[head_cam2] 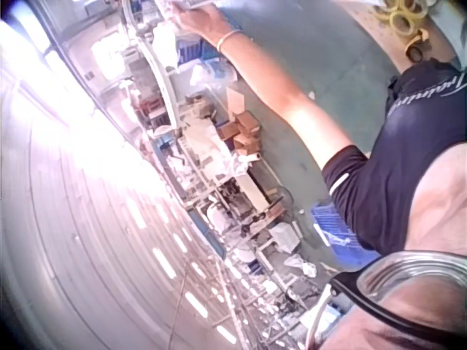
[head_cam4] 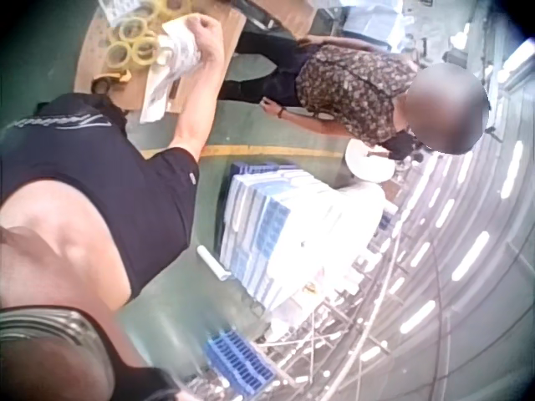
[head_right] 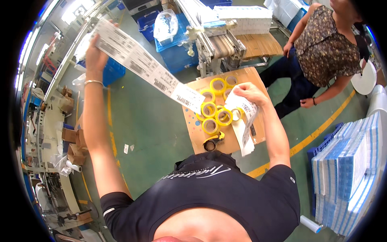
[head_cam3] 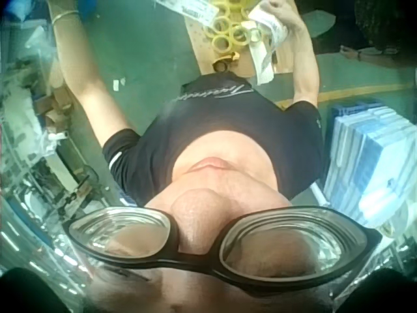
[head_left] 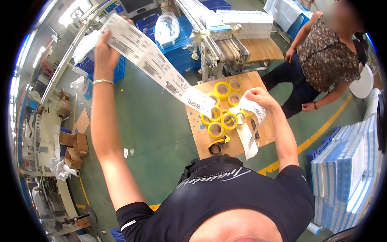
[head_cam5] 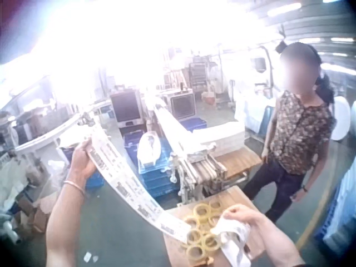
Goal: The person folds and separates strips of printed labels by hand, then applies the labels onto rolls of yellow tape placed on a cardboard sheet.
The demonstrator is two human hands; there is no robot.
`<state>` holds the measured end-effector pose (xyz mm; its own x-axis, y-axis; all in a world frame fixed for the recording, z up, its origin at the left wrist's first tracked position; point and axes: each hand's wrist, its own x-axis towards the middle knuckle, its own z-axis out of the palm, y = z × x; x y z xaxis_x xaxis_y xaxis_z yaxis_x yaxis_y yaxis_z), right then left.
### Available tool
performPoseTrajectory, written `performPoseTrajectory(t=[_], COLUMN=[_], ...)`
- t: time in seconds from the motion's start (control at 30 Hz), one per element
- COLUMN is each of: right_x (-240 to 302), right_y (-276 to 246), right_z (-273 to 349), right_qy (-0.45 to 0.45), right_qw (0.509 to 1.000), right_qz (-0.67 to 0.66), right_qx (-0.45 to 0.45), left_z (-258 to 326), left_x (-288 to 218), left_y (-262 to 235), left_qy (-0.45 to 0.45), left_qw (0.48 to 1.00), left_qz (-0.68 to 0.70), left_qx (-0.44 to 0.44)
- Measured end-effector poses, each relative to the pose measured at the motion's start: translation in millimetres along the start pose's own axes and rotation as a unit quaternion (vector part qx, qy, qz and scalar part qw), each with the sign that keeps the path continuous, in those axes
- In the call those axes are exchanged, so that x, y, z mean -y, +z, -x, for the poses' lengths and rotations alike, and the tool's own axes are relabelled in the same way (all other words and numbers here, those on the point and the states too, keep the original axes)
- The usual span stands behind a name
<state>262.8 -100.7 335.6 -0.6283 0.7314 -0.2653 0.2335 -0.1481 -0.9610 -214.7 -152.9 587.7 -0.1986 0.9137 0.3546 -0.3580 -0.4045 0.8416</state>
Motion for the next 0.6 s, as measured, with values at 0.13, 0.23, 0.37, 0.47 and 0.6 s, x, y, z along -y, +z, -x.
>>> performPoseTrajectory(t=[0.13,0.23,0.37,0.47,0.6], right_x=[95.6,170.1,226.9,237.7,233.1], right_y=[37.5,84.4,136.8,149.1,168.0], right_z=[1.4,-13.3,-46.5,-71.6,-75.2], right_qy=[-0.145,-0.224,-0.328,-0.374,-0.396], right_qw=[0.986,0.968,0.929,0.903,0.864], right_qz=[-0.081,-0.074,-0.133,-0.105,0.001], right_qx=[-0.034,-0.081,-0.104,-0.181,-0.31], left_z=[18.0,25.2,40.2,46.0,64.2], left_x=[40.5,61.5,74.9,90.6,97.8], left_y=[9.8,26.5,61.3,75.8,83.8], left_qy=[-0.046,-0.098,-0.106,-0.106,-0.089], left_qw=[0.994,0.977,0.974,0.981,0.981], left_qz=[0.073,0.141,0.164,0.147,0.157], left_qx=[0.069,0.124,0.115,0.075,0.074])
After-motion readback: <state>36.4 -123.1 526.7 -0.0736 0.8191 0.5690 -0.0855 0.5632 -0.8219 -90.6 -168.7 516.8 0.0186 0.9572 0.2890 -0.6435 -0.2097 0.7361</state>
